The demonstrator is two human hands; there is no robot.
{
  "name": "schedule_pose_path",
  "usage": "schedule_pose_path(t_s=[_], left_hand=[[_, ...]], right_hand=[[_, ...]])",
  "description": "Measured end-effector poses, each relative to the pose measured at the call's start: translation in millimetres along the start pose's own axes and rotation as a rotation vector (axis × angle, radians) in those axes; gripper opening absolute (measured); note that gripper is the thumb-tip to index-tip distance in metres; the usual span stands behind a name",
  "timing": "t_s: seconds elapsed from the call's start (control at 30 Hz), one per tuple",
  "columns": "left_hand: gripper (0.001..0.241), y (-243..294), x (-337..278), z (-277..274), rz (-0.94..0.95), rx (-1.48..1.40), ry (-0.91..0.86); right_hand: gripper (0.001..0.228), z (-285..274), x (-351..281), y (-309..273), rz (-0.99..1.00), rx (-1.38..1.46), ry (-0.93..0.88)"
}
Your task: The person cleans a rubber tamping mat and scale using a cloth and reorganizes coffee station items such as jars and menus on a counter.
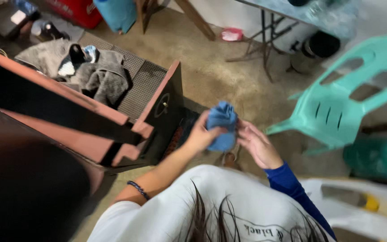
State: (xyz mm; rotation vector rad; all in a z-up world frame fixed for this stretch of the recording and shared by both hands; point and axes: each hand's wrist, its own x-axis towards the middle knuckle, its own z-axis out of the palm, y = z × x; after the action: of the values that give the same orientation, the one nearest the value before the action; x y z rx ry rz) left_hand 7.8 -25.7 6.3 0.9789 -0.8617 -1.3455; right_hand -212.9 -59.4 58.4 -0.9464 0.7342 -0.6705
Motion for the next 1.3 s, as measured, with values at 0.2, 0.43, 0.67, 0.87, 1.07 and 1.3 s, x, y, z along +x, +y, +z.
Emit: schedule_pose_path(t_s=[0.2, 0.43, 0.67, 0.87, 1.07, 1.3], left_hand=[[0.046, 126, 99, -33, 0.561, 0.842, 0.51], [0.075, 199, 90, -79, -0.214, 1.366, 1.125], [0.079, 181, 167, -93, -0.113, 1.679, 1.163], [0.019, 216, 347, -80, 0.369, 1.417, 0.91], [0.011, 212, 494, -92, 0.201, 1.21, 0.747], [0.017, 204, 603, -156, 0.024, 1.079, 0.537]], right_hand=[[0.038, -182, 70, -51, 0.066, -0.44, 0.004], [0.038, -322, 170, -77, 0.469, -0.569, 0.131], [0.043, -286, 346, -128, 0.216, -0.845, -0.415], [0.043, -240, 507, -191, 0.143, -0.906, -0.539], [0.044, -220, 657, -233, 0.118, -0.888, -0.536], [0.042, -223, 791, -261, 0.092, -1.058, -0.53]])
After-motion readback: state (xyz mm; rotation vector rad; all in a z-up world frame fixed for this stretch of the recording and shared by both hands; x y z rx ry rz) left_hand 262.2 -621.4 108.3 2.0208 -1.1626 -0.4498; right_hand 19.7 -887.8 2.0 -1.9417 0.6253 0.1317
